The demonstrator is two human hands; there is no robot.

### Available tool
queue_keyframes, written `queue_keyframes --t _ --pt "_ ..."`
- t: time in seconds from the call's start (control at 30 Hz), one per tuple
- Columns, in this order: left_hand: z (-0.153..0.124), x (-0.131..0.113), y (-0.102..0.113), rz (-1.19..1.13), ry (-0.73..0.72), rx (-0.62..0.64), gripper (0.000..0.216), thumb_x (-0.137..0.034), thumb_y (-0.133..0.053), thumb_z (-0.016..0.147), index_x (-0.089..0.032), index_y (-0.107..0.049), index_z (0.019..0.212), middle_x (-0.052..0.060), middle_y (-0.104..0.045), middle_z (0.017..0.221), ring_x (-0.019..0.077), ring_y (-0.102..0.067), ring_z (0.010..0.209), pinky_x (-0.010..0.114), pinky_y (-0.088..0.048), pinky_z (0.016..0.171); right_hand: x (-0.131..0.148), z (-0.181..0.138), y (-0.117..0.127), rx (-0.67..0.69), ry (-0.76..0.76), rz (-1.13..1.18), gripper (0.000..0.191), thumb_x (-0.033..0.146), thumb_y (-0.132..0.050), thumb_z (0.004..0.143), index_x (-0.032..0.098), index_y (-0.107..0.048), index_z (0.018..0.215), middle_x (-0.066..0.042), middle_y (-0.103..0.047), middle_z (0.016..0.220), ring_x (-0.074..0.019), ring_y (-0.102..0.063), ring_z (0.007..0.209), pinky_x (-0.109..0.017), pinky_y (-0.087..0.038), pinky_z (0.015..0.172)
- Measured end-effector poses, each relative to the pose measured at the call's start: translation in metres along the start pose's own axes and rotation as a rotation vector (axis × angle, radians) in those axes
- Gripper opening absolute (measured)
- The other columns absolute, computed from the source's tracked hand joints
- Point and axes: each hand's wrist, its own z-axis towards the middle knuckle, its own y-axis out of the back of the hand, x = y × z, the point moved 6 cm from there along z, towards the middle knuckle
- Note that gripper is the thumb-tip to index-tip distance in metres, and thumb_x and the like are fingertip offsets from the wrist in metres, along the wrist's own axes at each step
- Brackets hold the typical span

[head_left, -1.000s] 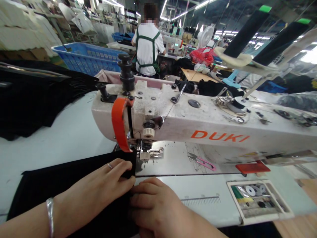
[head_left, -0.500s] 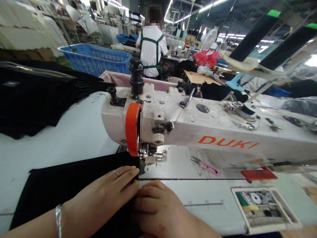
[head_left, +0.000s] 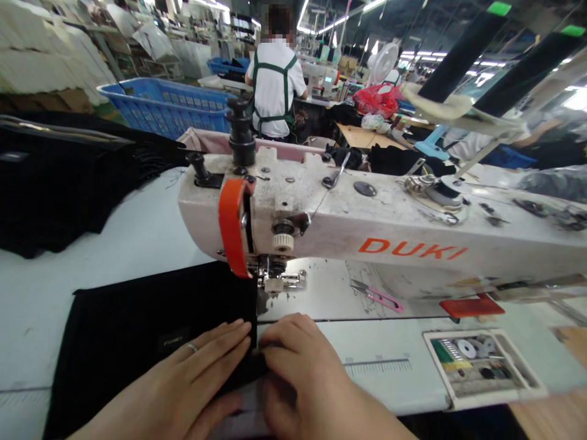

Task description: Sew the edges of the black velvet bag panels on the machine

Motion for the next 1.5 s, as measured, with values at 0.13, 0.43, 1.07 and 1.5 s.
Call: queue_keyframes --t 0.13,0.43,1.07,1.5 --pt "-0.007 -0.011 0.000 0.066 0.015 -0.033 0.062 -0.035 -0.063 0.098 -0.021 -0.048 0.157 0.004 -0.044 0.166 0.0234 -0.050 0.148 0.031 -0.047 0.120 0.001 -0.003 0.004 -0.002 -0.035 -0.012 0.025 0.017 -0.076 0.085 0.019 -0.058 0.068 0.001 -0.070 0.086 -0.0176 -0.063 0.086 -0.035 -0.050 0.083" --pt "-0.002 -0.023 -0.015 0.001 0.165 -0.246 0.037 -0.033 -0.046 0.108 -0.019 -0.072 0.130 0.005 -0.067 0.144 0.0213 -0.049 0.145 0.033 -0.016 0.133 0.003 0.004 0.002 0.092 0.026 -0.203 0.025 0.021 -0.070 0.095 0.017 -0.066 0.120 -0.008 -0.072 0.123 -0.0257 -0.063 0.107 -0.041 -0.052 0.093" --pt "0.052 0.064 -0.005 -0.061 -0.028 -0.132 0.033 -0.022 -0.049 0.107 -0.016 -0.070 0.132 0.005 -0.074 0.135 0.0178 -0.064 0.130 0.030 -0.044 0.120 -0.033 0.050 -0.009 0.263 -0.040 -0.517 0.033 0.030 -0.063 0.101 0.019 -0.067 0.132 -0.007 -0.078 0.104 -0.0291 -0.071 0.093 -0.041 -0.057 0.078" --pt "0.051 0.113 -0.002 -0.228 -0.056 -0.301 0.029 -0.028 -0.048 0.109 -0.025 -0.076 0.118 0.004 -0.079 0.115 0.0169 -0.073 0.106 0.030 -0.058 0.101 -0.037 0.049 0.014 -0.140 0.021 -0.481 0.015 0.017 -0.056 0.100 0.016 -0.069 0.095 -0.010 -0.070 0.093 -0.0262 -0.059 0.088 -0.038 -0.051 0.077"
